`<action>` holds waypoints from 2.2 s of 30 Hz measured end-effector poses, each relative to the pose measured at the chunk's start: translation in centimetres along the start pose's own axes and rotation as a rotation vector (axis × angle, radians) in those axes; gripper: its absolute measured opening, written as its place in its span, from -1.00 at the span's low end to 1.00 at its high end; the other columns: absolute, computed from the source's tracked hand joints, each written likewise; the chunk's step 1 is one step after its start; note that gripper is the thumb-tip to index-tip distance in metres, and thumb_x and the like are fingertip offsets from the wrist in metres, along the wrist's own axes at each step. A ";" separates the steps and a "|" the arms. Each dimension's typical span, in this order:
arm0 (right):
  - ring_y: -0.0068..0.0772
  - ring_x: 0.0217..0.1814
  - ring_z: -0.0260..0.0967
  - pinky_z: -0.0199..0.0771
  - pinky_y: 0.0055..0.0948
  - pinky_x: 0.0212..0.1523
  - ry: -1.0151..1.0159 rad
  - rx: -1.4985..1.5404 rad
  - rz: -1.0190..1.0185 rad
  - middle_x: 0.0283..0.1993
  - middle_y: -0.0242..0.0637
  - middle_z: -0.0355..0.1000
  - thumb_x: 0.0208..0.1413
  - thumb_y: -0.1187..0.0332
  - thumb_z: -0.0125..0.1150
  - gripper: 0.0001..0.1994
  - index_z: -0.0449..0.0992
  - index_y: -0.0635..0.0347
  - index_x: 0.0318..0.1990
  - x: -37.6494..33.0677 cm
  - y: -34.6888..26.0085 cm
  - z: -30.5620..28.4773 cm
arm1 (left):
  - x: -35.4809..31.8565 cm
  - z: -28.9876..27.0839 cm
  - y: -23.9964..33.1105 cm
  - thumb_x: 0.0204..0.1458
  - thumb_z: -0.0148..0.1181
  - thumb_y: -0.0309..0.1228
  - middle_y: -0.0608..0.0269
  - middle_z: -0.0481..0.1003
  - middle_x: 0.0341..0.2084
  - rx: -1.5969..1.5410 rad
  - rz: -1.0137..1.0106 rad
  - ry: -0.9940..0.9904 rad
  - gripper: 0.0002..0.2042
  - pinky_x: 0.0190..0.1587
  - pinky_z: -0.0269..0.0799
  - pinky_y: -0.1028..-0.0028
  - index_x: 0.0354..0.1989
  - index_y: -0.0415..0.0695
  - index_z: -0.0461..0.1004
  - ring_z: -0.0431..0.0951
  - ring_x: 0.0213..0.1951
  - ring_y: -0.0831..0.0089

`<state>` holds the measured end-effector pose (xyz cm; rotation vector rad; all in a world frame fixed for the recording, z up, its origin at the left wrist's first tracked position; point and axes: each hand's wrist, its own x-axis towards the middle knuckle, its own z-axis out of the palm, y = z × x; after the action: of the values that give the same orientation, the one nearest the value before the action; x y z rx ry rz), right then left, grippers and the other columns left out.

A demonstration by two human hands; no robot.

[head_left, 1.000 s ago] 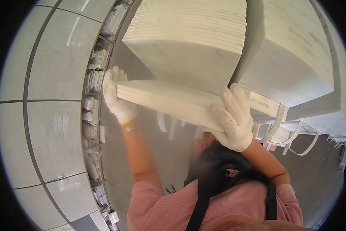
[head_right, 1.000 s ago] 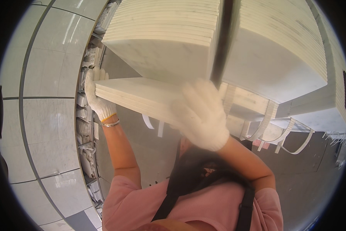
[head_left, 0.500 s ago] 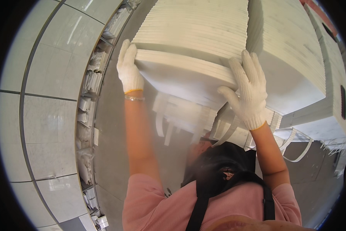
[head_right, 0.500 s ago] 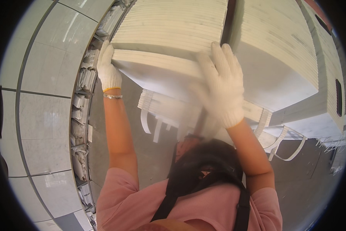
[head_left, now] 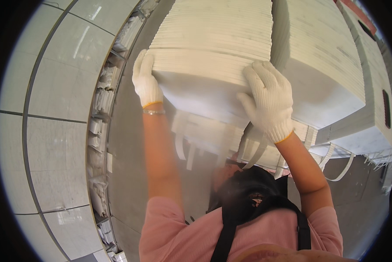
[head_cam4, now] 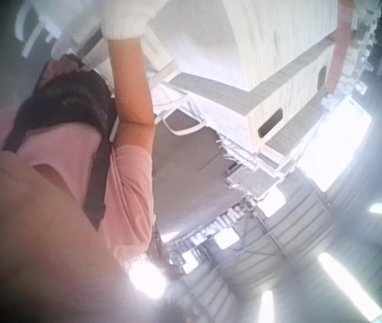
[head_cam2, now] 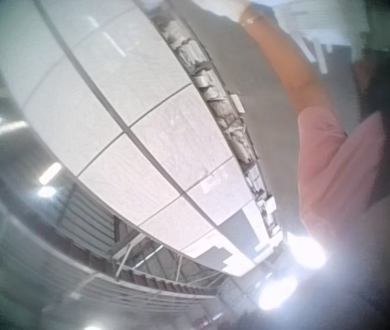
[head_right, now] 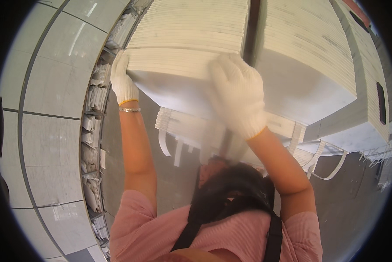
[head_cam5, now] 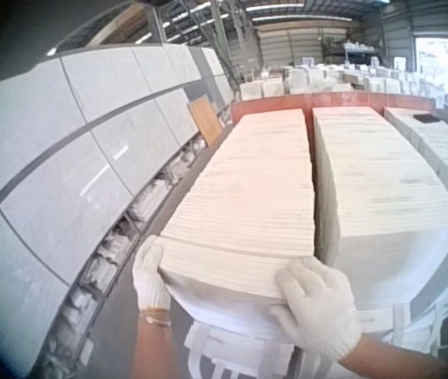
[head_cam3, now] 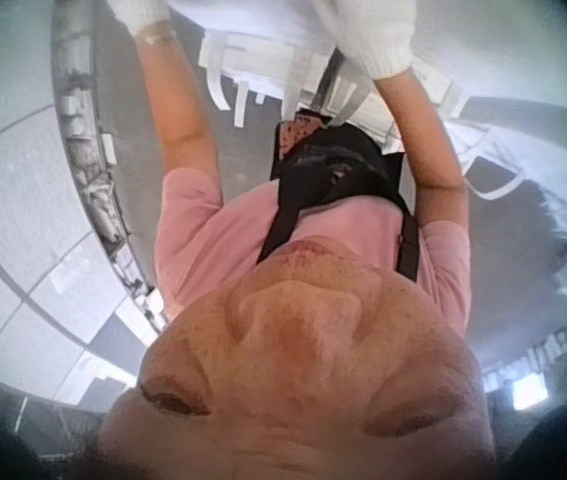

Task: The person repeatedly picks up white square tiles from stacked pallets and places them on the floor in a grid pattern. They walk between the stacks and the floor area, handling one or two tiles at a time and aligning them with previously placed tiles.

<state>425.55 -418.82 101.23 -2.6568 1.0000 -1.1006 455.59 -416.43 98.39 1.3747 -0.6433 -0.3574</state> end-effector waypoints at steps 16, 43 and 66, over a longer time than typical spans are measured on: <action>-0.17 -0.38 0.40 0.33 -0.23 -0.45 0.220 0.257 -0.212 -0.29 -0.21 0.49 -0.48 0.39 0.25 -0.64 0.60 0.24 -0.34 -4.3 -2.8 0.7 | -4.7 -6.4 -1.4 0.33 -0.04 -0.35 -0.09 0.47 0.19 -0.198 -0.042 0.062 -0.58 0.23 0.45 0.29 0.21 -0.42 0.42 0.50 0.17 0.24; 0.07 0.18 0.42 0.37 0.06 0.18 0.011 0.004 0.015 0.10 -0.17 0.52 -0.30 0.37 0.49 -0.47 0.60 0.20 -0.02 -2.5 -1.4 0.0 | -2.8 -0.7 1.2 0.24 0.14 -0.35 -0.06 0.46 0.26 -0.089 -0.005 0.098 -0.49 0.37 0.24 0.33 0.33 -0.34 0.38 0.43 0.30 0.22; -0.20 -0.24 0.46 0.36 -0.26 -0.29 0.078 0.265 -0.205 -0.24 -0.34 0.54 -0.49 0.37 0.26 -0.65 0.63 0.10 -0.35 -5.1 -2.4 0.4 | -6.1 -4.8 0.1 0.29 -0.10 -0.33 -0.27 0.31 0.34 -0.133 -0.041 0.139 -0.43 0.45 0.21 0.08 0.40 -0.46 0.19 0.34 0.36 -0.02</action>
<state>424.49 -413.94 98.65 -2.5573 0.5539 -1.2846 453.78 -409.06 96.93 1.2744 -0.4684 -0.3284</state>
